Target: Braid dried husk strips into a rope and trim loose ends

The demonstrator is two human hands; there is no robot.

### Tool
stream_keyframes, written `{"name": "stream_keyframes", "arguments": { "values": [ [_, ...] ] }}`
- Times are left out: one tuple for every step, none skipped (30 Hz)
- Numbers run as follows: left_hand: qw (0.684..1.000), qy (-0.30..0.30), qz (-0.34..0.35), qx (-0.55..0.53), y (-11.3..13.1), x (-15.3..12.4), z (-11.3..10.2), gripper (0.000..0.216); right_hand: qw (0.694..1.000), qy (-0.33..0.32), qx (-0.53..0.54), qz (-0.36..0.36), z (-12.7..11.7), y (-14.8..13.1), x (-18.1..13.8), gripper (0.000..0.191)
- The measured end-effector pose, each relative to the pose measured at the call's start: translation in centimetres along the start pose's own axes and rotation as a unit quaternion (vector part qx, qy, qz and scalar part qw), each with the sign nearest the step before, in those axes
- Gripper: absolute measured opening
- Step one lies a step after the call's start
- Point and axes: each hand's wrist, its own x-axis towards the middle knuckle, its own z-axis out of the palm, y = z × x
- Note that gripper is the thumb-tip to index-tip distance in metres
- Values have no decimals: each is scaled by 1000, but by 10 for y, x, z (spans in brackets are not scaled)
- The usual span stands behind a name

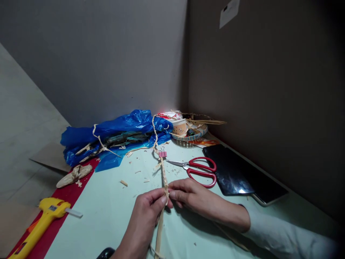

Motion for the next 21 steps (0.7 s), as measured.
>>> {"name": "stream_keyframes", "arguments": {
  "values": [
    [1000, 0, 15, 24, 0, 0, -1, 22, 1000, -2, 3, -3, 0, 2, 1, 24],
    [999, 1, 22, 38, -1, 0, -1, 20, 1000, -2, 7, -6, 0, 3, 1, 23],
    [999, 3, 25, 40, -2, -1, -1, 15, 1000, 0, 11, -7, 0, 3, 0, 21],
    [999, 10, 26, 34, -3, -1, 0, 10, 1000, 5, 13, -6, 1, 3, -1, 20],
    [999, 23, 25, 25, -4, -2, 1, 10, 1000, 17, 7, -1, 2, 3, -2, 18],
    [999, 39, 22, 19, -5, -2, 2, 17, 999, 35, -7, 5, 2, 2, -4, 18],
    [998, 57, 19, 19, -6, -3, 4, 22, 998, 53, -29, 12, 2, 0, -6, 18],
    [997, 71, 22, 27, -6, -4, 5, 26, 996, 69, -54, 17, 2, -3, -7, 17],
    [996, 80, 26, 43, -6, -5, 7, 26, 994, 78, -75, 19, 2, -5, -7, 16],
    [994, 85, 31, 65, -5, -6, 8, 26, 993, 80, -87, 18, 1, -6, -7, 17],
    [991, 87, 36, 90, -4, -7, 10, 25, 993, 74, -88, 15, 1, -7, -6, 19],
    [989, 88, 43, 114, -2, -9, 11, 23, 994, 66, -82, 12, 1, -7, -4, 21],
    [985, 89, 50, 138, -1, -10, 12, 22, 995, 64, -72, 10, 2, -6, -2, 22],
    [981, 91, 59, 161, 1, -11, 13, 20, 996, 67, -65, 10, 3, -5, -1, 22],
    [976, 94, 68, 185, 2, -12, 14, 18, 995, 73, -60, 11, 4, -3, 1, 22],
    [970, 96, 77, 210, 3, -13, 14, 17, 995, 81, -59, 13, 5, -1, 2, 22],
    [964, 93, 84, 236, 4, -14, 14, 16, 994, 89, -59, 16, 6, 1, 2, 22],
    [958, 86, 86, 260, 5, -15, 14, 15, 993, 97, -61, 19, 7, 2, 1, 22],
    [953, 75, 87, 279, 7, -15, 13, 14, 992, 104, -65, 22, 8, 3, 0, 22],
    [949, 63, 87, 297, 8, -16, 11, 14, 991, 111, -69, 23, 8, 2, -1, 21],
    [944, 53, 88, 315, 10, -16, 9, 13, 990, 117, -74, 23, 8, 1, -2, 20]
  ]
}}
